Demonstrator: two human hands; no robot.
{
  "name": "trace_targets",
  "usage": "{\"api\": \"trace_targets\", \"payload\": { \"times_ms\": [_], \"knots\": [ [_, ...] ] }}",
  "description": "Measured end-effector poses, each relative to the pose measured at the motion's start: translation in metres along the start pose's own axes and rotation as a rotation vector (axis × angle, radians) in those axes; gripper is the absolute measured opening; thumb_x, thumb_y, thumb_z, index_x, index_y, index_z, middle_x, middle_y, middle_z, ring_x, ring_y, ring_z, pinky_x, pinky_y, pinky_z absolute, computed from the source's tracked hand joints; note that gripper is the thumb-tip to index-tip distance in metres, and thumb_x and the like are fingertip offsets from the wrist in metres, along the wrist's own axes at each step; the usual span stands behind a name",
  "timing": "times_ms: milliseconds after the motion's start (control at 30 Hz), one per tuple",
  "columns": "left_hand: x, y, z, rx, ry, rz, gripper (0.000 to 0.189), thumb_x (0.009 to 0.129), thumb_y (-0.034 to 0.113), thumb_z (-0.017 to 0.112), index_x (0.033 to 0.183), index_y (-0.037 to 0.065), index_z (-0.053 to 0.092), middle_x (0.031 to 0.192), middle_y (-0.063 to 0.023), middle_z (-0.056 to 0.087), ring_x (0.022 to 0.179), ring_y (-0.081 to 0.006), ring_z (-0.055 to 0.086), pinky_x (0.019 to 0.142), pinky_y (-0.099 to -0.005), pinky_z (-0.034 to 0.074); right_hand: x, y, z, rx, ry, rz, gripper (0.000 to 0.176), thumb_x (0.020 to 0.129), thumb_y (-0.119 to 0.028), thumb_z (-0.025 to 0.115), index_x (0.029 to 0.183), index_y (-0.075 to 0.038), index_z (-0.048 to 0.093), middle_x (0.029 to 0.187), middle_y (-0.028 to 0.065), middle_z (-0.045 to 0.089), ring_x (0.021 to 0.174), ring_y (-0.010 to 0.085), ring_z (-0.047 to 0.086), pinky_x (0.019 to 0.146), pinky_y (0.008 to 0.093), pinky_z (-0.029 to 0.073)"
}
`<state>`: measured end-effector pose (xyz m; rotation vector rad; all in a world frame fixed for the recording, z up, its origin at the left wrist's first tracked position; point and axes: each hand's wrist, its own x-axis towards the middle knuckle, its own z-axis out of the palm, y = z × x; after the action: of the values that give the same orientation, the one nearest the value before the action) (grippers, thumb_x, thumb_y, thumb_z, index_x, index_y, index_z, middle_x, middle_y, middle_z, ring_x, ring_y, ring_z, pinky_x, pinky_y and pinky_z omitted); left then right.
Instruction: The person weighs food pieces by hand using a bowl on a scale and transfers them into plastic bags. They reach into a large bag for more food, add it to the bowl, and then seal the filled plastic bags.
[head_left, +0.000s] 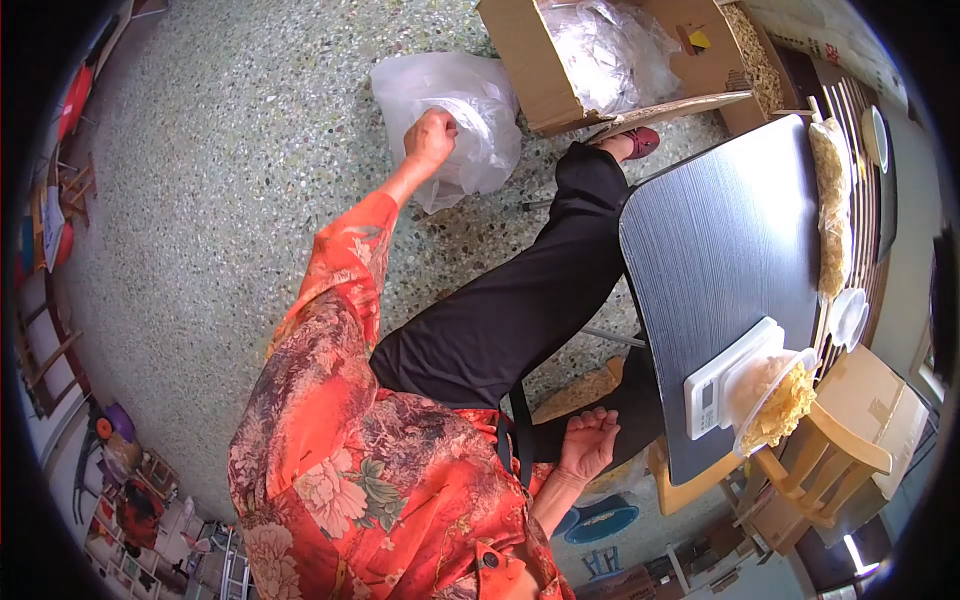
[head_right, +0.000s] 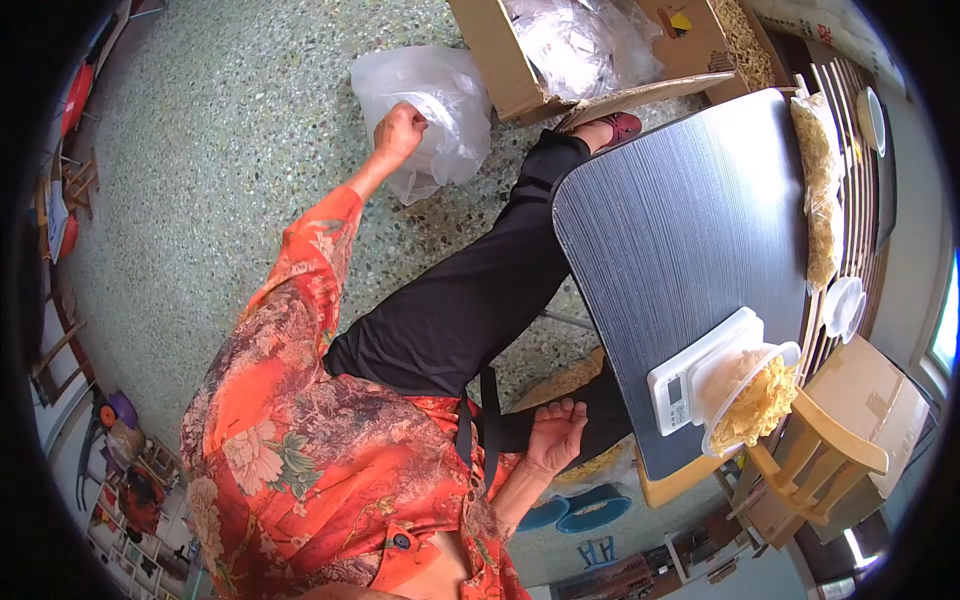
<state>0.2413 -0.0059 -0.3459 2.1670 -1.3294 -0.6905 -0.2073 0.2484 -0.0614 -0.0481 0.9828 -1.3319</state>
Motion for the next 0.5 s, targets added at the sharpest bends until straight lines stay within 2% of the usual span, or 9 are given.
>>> {"api": "trace_targets", "payload": {
  "times_ms": [33,100,233,300,367,433,467,500],
  "knots": [
    [-0.012,0.005,-0.001,-0.024,0.089,-0.039,0.01,0.08,0.019,0.073,0.082,0.009,0.069,0.094,-0.013,0.069,0.089,-0.0353,0.067,0.074,-0.0479,0.053,-0.001,0.0,-0.001,0.001,0.015,-0.002,0.026,0.102,-0.026,0.057,0.118,-0.007,0.066,0.111,0.0063,0.063,0.096,0.0187,0.057,0.085,0.0351,0.048],
    [-0.033,0.006,0.011,-0.019,0.099,-0.062,0.015,0.078,0.02,0.077,0.082,0.011,0.067,0.094,-0.0098,0.065,0.088,-0.0332,0.066,0.072,-0.0463,0.052,-0.003,-0.001,0.002,-0.005,0.012,-0.003,0.026,0.102,-0.026,0.058,0.119,-0.007,0.066,0.111,0.0062,0.063,0.096,0.0187,0.058,0.085,0.0351,0.048],
    [-0.05,0.015,0.032,-0.062,0.099,-0.125,0.019,0.078,0.022,0.077,0.092,0.014,0.067,0.099,-0.0068,0.063,0.088,-0.0312,0.066,0.072,-0.0448,0.052,-0.002,0.002,0.004,-0.019,0.018,-0.012,0.026,0.102,-0.025,0.058,0.119,-0.008,0.066,0.11,0.0061,0.063,0.096,0.0187,0.058,0.085,0.0351,0.048],
    [-0.052,0.028,0.038,-0.134,0.132,-0.127,0.022,0.079,0.022,0.078,0.096,0.013,0.068,0.093,-0.0063,0.063,0.082,-0.0279,0.066,0.071,-0.0418,0.052,-0.002,0.002,0.003,-0.021,0.021,-0.012,0.026,0.102,-0.025,0.058,0.119,-0.008,0.066,0.11,0.006,0.063,0.096,0.0188,0.059,0.085,0.0351,0.048],
    [-0.05,0.033,0.048,-0.125,0.126,-0.146,0.027,0.078,0.022,0.078,0.102,0.014,0.068,0.098,-0.0068,0.065,0.088,-0.0295,0.067,0.074,-0.0421,0.053,-0.001,0.003,0.001,-0.022,0.023,-0.011,0.026,0.102,-0.025,0.058,0.119,-0.008,0.066,0.11,0.0059,0.064,0.096,0.0189,0.059,0.085,0.0352,0.048],
    [-0.045,0.029,0.067,0.01,-0.004,-0.099,0.033,0.076,0.025,0.078,0.106,0.015,0.069,0.108,-0.0102,0.065,0.096,-0.033,0.068,0.079,-0.0449,0.055,0.0,0.003,0.0,-0.013,0.025,-0.007,0.026,0.101,-0.025,0.058,0.119,-0.008,0.066,0.111,0.0057,0.065,0.097,0.019,0.059,0.085,0.0354,0.047],
    [-0.043,0.03,0.069,0.034,-0.04,-0.064,0.034,0.075,0.027,0.077,0.105,0.012,0.071,0.109,-0.0138,0.067,0.099,-0.0355,0.067,0.082,-0.0475,0.055,0.0,0.002,0.0,-0.016,0.024,-0.009,0.026,0.101,-0.025,0.058,0.119,-0.008,0.066,0.111,0.0057,0.065,0.097,0.019,0.059,0.085,0.0354,0.047],
    [-0.039,0.027,0.076,0.031,-0.04,-0.061,0.034,0.075,0.027,0.077,0.105,0.012,0.071,0.109,-0.0138,0.067,0.099,-0.0355,0.067,0.082,-0.0475,0.055,0.0,0.002,0.0,-0.01,0.013,-0.005,0.026,0.101,-0.025,0.058,0.119,-0.008,0.066,0.111,0.0056,0.065,0.097,0.019,0.059,0.085,0.0354,0.047]
  ]
}}
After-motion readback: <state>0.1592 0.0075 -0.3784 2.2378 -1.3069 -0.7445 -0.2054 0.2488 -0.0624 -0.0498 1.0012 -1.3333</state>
